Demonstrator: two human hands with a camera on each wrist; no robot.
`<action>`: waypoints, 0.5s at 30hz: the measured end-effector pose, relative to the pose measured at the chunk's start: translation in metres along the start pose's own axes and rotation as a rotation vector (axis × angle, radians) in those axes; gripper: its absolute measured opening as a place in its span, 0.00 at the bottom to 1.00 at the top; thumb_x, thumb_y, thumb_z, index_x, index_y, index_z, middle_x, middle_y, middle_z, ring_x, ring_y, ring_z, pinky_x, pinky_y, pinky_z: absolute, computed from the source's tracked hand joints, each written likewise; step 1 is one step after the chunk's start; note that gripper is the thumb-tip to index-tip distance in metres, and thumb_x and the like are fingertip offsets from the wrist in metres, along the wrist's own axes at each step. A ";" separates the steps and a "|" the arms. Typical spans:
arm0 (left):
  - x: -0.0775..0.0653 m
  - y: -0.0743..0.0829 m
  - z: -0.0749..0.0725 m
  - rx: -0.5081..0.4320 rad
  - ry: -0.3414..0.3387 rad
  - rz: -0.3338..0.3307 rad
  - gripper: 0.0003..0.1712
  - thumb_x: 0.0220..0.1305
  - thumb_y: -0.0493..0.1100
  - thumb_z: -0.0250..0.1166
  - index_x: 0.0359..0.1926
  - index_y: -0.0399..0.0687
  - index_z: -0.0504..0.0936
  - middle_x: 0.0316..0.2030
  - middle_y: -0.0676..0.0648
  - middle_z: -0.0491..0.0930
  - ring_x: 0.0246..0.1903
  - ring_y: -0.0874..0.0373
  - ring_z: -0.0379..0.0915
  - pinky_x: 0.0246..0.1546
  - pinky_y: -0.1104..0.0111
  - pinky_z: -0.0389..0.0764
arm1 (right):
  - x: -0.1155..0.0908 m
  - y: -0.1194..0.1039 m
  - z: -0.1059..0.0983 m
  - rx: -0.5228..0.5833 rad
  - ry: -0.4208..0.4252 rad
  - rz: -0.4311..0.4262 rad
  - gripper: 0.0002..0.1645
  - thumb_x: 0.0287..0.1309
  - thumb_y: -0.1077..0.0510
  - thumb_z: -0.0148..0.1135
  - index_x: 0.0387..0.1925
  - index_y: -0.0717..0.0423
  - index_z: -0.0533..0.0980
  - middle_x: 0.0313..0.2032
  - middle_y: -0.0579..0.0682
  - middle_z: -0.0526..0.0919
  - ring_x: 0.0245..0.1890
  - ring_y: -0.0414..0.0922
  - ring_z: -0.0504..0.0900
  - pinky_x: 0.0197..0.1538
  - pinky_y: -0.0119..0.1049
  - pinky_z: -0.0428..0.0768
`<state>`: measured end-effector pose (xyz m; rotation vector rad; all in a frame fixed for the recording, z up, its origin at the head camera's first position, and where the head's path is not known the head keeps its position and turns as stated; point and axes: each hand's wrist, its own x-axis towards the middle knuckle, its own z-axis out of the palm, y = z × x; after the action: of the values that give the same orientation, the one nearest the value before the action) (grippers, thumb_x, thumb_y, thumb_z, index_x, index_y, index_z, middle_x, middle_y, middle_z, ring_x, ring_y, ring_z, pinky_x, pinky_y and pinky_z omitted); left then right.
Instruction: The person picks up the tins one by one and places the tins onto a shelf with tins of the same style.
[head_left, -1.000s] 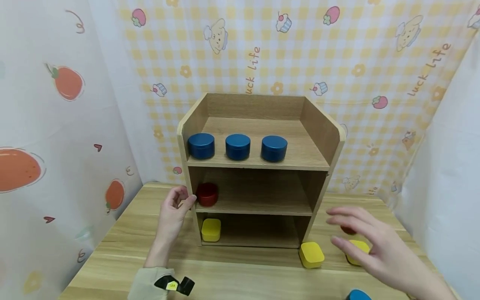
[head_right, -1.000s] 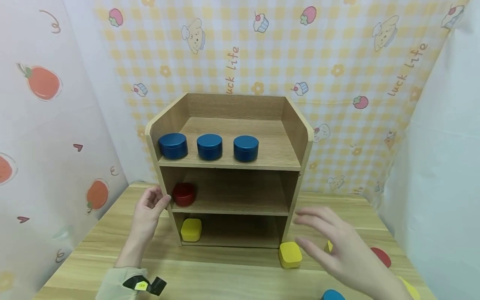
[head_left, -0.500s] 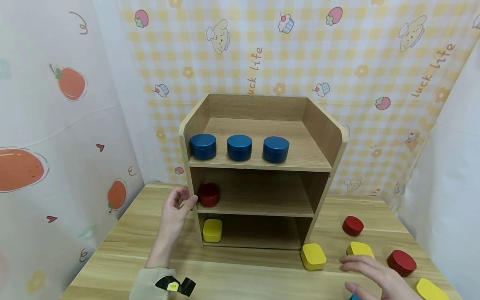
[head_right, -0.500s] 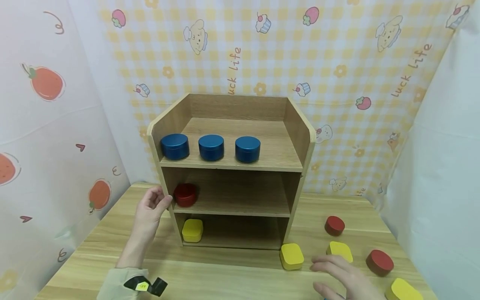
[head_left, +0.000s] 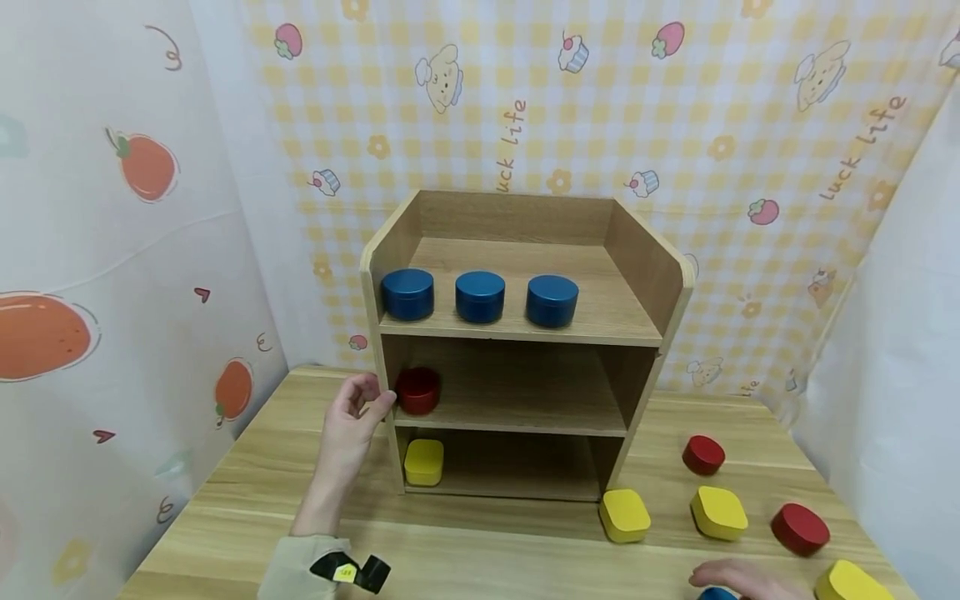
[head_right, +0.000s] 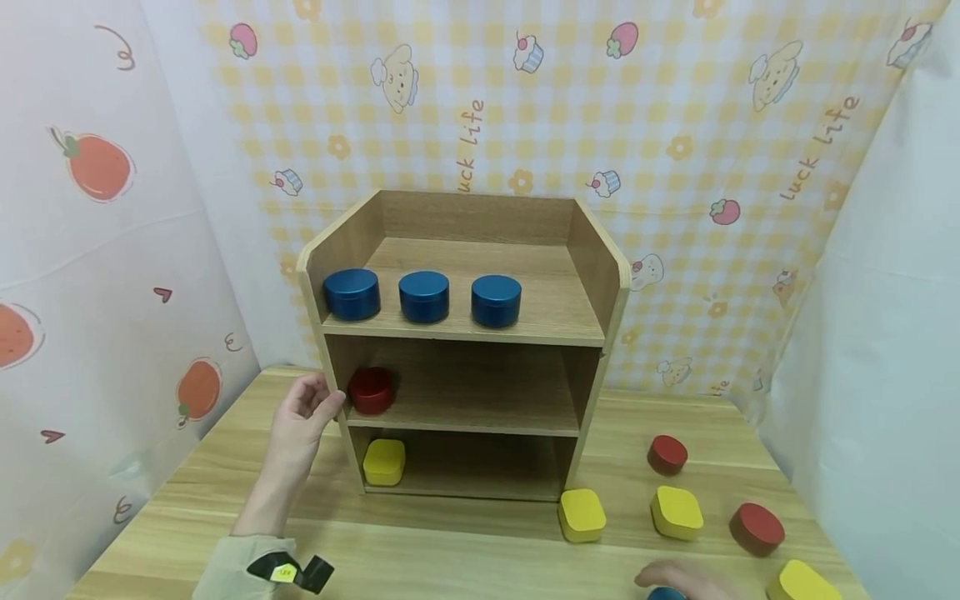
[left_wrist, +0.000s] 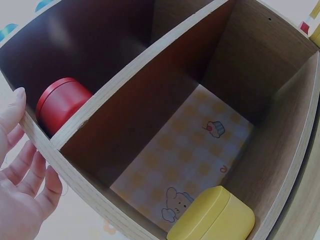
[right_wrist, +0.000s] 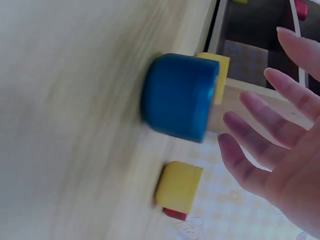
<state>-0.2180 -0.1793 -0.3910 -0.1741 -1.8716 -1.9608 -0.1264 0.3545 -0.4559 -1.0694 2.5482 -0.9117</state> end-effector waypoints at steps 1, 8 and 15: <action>0.000 0.000 0.000 0.002 0.000 -0.001 0.14 0.65 0.34 0.65 0.47 0.37 0.70 0.39 0.49 0.69 0.43 0.60 0.68 0.39 0.75 0.74 | -0.001 0.001 0.002 -0.019 0.018 -0.018 0.23 0.60 0.60 0.65 0.56 0.45 0.74 0.51 0.35 0.78 0.43 0.30 0.75 0.35 0.27 0.76; -0.002 -0.001 -0.002 0.018 -0.002 0.000 0.14 0.65 0.34 0.65 0.47 0.38 0.70 0.39 0.48 0.69 0.42 0.60 0.69 0.37 0.76 0.75 | -0.004 0.007 0.007 0.111 -0.011 -0.006 0.21 0.65 0.64 0.59 0.57 0.49 0.73 0.50 0.37 0.79 0.41 0.30 0.74 0.38 0.26 0.76; -0.001 -0.001 -0.001 0.015 -0.002 0.004 0.14 0.65 0.34 0.65 0.47 0.38 0.70 0.39 0.48 0.69 0.42 0.60 0.69 0.37 0.76 0.75 | -0.007 0.015 0.010 0.093 -0.017 0.127 0.16 0.66 0.59 0.60 0.54 0.45 0.76 0.47 0.32 0.78 0.40 0.28 0.73 0.37 0.26 0.74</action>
<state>-0.2176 -0.1805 -0.3924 -0.1750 -1.8853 -1.9443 -0.1254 0.3634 -0.4729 -0.8749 2.5004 -0.9724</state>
